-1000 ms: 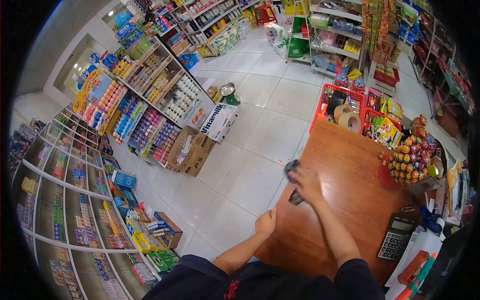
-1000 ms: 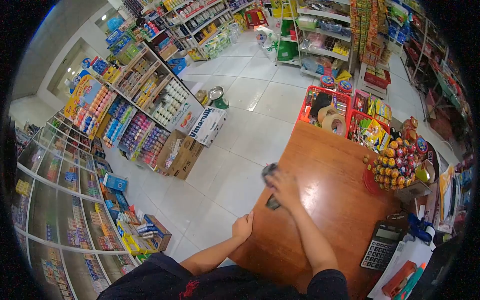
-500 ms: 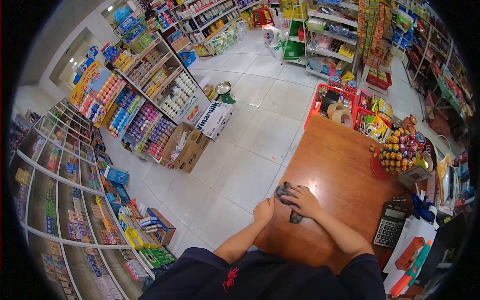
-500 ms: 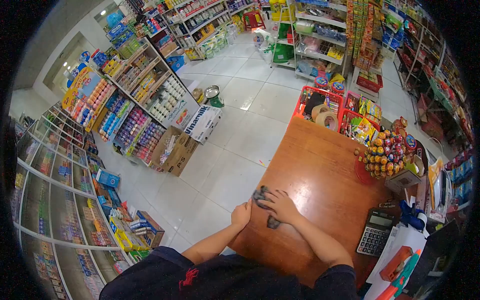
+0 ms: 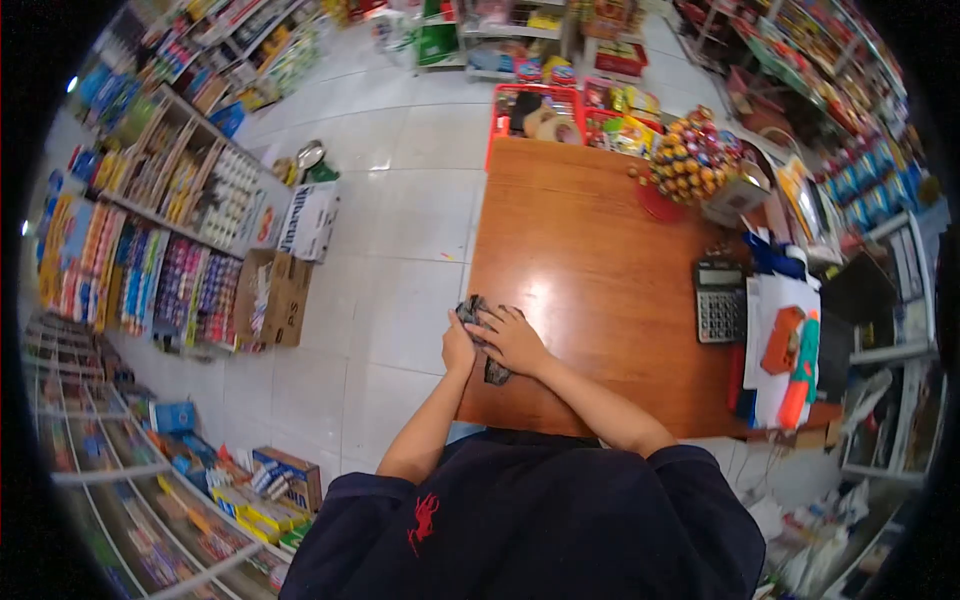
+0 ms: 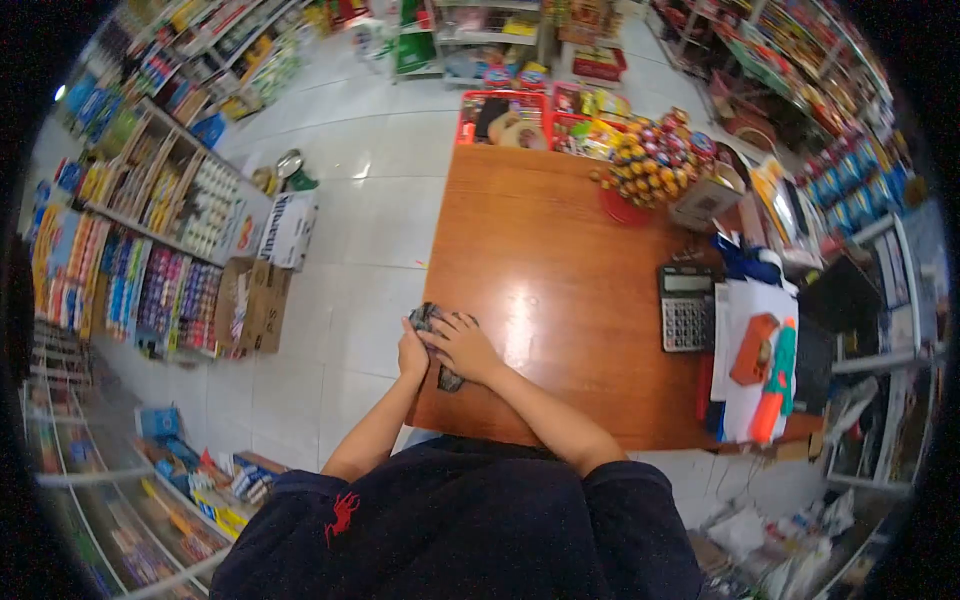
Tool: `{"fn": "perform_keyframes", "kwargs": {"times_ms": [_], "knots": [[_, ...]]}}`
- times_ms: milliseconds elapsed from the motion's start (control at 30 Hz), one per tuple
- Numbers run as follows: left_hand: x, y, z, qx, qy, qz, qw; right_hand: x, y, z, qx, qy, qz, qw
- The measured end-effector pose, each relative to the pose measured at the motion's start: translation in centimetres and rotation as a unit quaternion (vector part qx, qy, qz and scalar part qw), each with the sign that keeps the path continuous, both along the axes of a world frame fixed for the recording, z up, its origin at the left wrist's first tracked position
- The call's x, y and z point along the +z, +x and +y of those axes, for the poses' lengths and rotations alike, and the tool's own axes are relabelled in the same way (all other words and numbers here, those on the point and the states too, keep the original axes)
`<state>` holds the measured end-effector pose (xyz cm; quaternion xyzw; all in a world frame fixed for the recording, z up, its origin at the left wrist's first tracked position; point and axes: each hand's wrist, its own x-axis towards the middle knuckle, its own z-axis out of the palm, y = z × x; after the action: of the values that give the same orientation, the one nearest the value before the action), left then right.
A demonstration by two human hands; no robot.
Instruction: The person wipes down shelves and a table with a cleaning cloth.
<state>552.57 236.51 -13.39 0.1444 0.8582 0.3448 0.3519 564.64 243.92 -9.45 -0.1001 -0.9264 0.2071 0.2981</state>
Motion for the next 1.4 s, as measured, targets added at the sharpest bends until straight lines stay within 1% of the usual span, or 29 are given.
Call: {"fn": "perform_keyframes", "kwargs": {"times_ms": [33,100,133,167,233,267,333,400,467,500,533,600,667,733,800,833,900,933,1000,1067,1100,1133,1167,1200,1233,1267,1333,1367,1400], "knots": [[-1.0,-0.4,0.1,-0.017,0.002,-0.004,1.000,-0.1,0.7,0.4,-0.017,0.002,-0.004,1.000],[-3.9,-0.7,0.1,0.049,0.053,-0.013,0.997,-0.3,3.4,2.4,-0.055,-0.044,-0.017,0.997],[-3.6,-0.6,0.1,0.035,0.053,-0.019,0.998,2.4,5.4,3.7,-0.124,-0.074,-0.124,0.982],[-2.8,-0.7,0.1,0.016,0.057,-0.023,0.998,0.1,7.8,5.4,-0.230,-0.095,-0.144,0.958],[-2.4,-0.8,0.0,-0.014,0.060,-0.032,0.998,0.1,11.7,6.8,-0.454,-0.039,-0.102,0.885],[-2.5,-0.9,0.0,-0.018,0.095,-0.062,0.993,-0.5,11.8,6.8,-0.464,-0.038,-0.106,0.879],[-2.9,-0.7,0.0,-0.027,0.126,-0.102,0.986,-1.4,11.5,6.6,-0.576,0.026,-0.110,0.809],[-3.5,-1.1,-0.1,0.030,0.206,-0.268,0.941,-1.3,6.3,5.1,-0.495,-0.070,-0.115,0.859],[-5.4,-2.1,-0.2,0.004,0.207,-0.295,0.933,0.2,-0.2,2.3,-0.327,-0.069,-0.165,0.928],[-6.1,-2.3,-0.2,-0.018,0.213,-0.318,0.924,1.0,-3.1,0.9,-0.224,-0.147,-0.187,0.945],[-6.0,-2.9,-0.6,-0.097,0.178,-0.274,0.940,0.4,-4.6,-0.5,-0.154,-0.092,-0.155,0.971],[-5.6,-3.3,-0.7,-0.124,0.149,-0.279,0.941,0.2,-5.3,-1.2,-0.140,-0.047,-0.139,0.979],[-5.4,-2.9,-0.7,-0.100,0.169,-0.219,0.956,0.9,-2.1,0.0,-0.175,-0.053,-0.177,0.967],[-7.6,-3.2,-0.8,-0.137,0.141,-0.224,0.955,0.8,3.4,1.3,-0.313,-0.097,-0.139,0.935],[-6.1,-3.1,-0.7,-0.142,0.126,-0.171,0.967,-1.4,10.9,1.6,-0.468,-0.079,-0.049,0.879],[-6.1,-2.9,-0.7,-0.150,0.126,-0.171,0.966,-0.7,13.9,0.5,-0.562,-0.082,-0.085,0.818],[-6.3,-2.4,-0.7,-0.105,0.186,-0.155,0.965,-3.1,19.5,-1.4,-0.664,-0.018,-0.098,0.741],[-5.5,-2.5,-0.7,-0.116,0.187,-0.158,0.963,-3.0,19.6,-2.5,-0.673,-0.016,-0.097,0.733],[-3.2,-2.9,-0.7,-0.188,0.171,-0.119,0.960,-2.7,18.5,-4.5,-0.644,-0.056,-0.088,0.758],[-5.1,-3.8,-0.2,-0.245,0.128,-0.188,0.943,-0.7,12.3,-6.2,-0.604,-0.045,-0.084,0.792],[-7.2,-2.6,0.0,-0.188,0.336,-0.127,0.914,-1.1,9.0,-6.8,-0.557,-0.179,0.014,0.811],[-5.8,-2.9,-0.3,-0.184,0.237,-0.168,0.939,0.4,5.5,-8.7,-0.503,-0.031,-0.070,0.861],[-4.9,-4.0,-0.3,-0.259,0.126,-0.174,0.942,1.4,2.0,-10.3,-0.482,-0.096,-0.223,0.842],[-3.2,-3.7,-0.2,-0.241,0.159,-0.170,0.942,0.6,0.1,-11.7,-0.386,-0.058,-0.192,0.901],[-2.4,-3.4,-0.9,-0.224,0.188,-0.165,0.942,0.8,-0.6,-13.2,-0.352,-0.037,-0.166,0.921],[-5.9,-3.0,-0.5,-0.196,0.254,-0.106,0.941,1.5,-1.1,-13.2,-0.316,-0.012,-0.142,0.938],[-2.7,-3.0,-0.8,-0.219,0.223,-0.111,0.943,1.3,1.5,-11.7,-0.351,-0.018,-0.151,0.924],[-3.2,-3.0,-0.8,-0.224,0.208,-0.090,0.948,1.1,3.8,-11.3,-0.373,-0.043,-0.174,0.910],[-3.1,-2.9,-1.1,-0.224,0.215,-0.087,0.947,1.3,6.2,-10.7,-0.451,-0.066,-0.165,0.875]]}}
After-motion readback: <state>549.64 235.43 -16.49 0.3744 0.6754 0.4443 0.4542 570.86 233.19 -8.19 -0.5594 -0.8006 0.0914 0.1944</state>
